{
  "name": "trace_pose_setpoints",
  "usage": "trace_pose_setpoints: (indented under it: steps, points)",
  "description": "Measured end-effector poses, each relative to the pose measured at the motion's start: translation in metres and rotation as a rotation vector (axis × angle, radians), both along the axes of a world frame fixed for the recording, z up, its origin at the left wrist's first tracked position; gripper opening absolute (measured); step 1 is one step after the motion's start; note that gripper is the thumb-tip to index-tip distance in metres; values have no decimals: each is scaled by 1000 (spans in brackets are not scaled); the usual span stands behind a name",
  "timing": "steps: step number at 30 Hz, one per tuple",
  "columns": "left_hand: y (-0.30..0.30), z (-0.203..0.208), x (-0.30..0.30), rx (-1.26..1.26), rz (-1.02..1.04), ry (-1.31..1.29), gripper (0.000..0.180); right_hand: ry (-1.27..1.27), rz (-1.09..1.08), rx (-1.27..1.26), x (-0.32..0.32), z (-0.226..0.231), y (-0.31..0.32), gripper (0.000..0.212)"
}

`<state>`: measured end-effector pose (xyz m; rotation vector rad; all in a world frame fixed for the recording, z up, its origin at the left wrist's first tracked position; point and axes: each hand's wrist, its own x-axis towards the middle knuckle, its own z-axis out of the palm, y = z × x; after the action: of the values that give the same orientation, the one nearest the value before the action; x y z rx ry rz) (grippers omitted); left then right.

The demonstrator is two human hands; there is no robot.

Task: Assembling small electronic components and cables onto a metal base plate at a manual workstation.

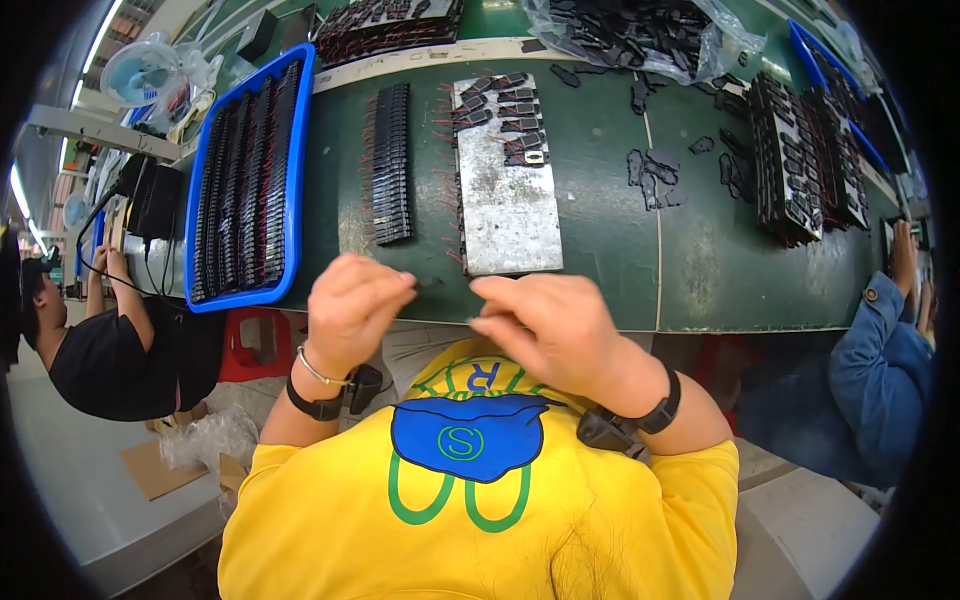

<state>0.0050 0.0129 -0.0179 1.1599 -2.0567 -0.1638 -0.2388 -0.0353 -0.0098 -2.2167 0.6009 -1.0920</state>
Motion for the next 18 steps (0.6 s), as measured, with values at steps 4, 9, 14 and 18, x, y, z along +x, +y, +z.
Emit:
trace_pose_setpoints:
  steps: [4, 9, 14, 18]
  points:
    - [-5, -11, 16, 6, 190, 4, 16, 116, -185, -63, -24, 14, -26, 17]
    - [-11, -9, 16, 58, 294, -8, 15, 187, -343, 119, -28, 22, -76, 16]
    - [-12, -14, 17, 51, 339, -5, 17, 270, -304, 42, -16, 11, -95, 18]
    - [-14, -14, 17, 86, 376, 22, 19, 331, -285, -11, -12, 1, -103, 20]
